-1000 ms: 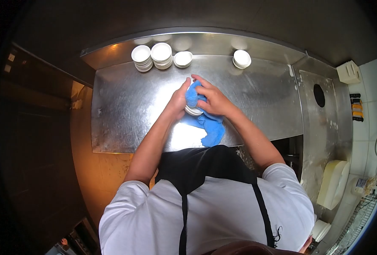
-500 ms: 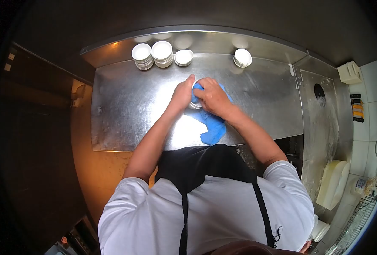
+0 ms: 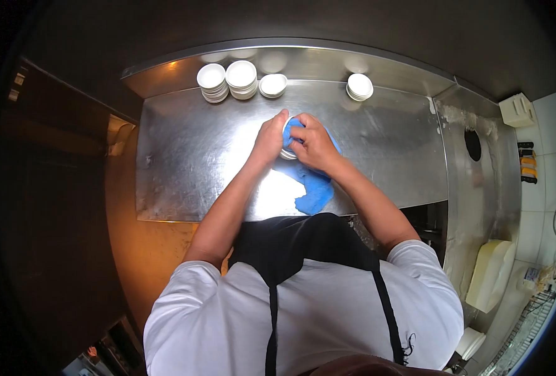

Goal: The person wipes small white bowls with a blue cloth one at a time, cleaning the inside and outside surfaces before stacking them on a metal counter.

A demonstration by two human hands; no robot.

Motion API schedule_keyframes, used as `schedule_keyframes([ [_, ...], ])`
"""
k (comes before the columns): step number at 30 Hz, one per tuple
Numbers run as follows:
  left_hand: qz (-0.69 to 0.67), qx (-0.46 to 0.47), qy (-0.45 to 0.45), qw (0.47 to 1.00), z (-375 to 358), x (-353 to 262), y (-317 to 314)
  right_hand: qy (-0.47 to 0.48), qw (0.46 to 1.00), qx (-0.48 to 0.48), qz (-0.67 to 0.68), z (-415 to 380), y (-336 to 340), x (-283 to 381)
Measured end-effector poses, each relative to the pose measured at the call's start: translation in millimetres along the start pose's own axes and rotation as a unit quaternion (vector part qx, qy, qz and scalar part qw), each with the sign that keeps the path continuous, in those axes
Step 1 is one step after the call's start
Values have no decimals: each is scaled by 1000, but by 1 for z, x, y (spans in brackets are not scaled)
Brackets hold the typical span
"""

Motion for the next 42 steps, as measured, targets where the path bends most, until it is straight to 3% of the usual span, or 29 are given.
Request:
schedule_keyframes([
  [3,47,-7,-45,998,8,-5,3,-128,984,-123,-22,-4,-9,-12],
  [5,79,-22,-75,994,8,-15,7,-152,977,-143,-31,-4,-7,-14],
  [8,-130,18,22,991,2,-18,10,-226,960,-158,35,-7,8,-30],
  [9,-168,72,56,982,-3,-26,8,-254,952,-160,67,-5,15,-36],
  [11,-189,166,105,962,-9,-30,5,-188,950,-124,217,1,14,-29],
  [12,-199,212,130,948,-13,-28,0,-157,965,-65,198,3,14,-25],
  [13,-230,172,111,951,-10,-27,-12,-123,976,-8,180,5,13,-21],
  [17,-218,129,136,958,-8,-18,-19,-213,974,-27,77,4,10,-38],
  [20,-16,86,76,993,-8,-12,0,-232,969,-87,-1,1,24,-43],
  [23,262,52,-38,963,-17,-30,-2,-230,964,-119,-59,9,35,-42],
  [26,272,-23,-96,957,-10,-27,0,-255,958,-87,-100,11,32,-36],
  [29,258,-25,-64,964,-8,-21,2,-262,960,-89,-45,9,30,-29],
  [31,37,25,46,998,-7,-9,1,-178,961,-190,95,4,21,-20],
  [32,-75,51,101,991,-8,-5,-1,-134,948,-239,163,1,20,-17],
  [35,-84,147,132,977,-15,-14,-4,-4,976,-202,81,10,31,11],
  [37,-111,201,133,964,-22,-15,-11,-198,938,-90,270,11,23,-25],
  [39,-149,224,142,953,-28,-18,-19,-356,840,-7,410,8,13,-29],
  [42,-222,210,149,941,-25,-16,-17,-196,935,-98,280,4,18,-18],
])
Point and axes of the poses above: each hand's wrist, its own z-axis towards the middle knuckle, its own y-axis out of the back of the hand, x = y × z, the point moved 5 cm from there along z, towards the middle knuckle, and after that the axes turned 4 degrees about -y, right-handed, at the moved point
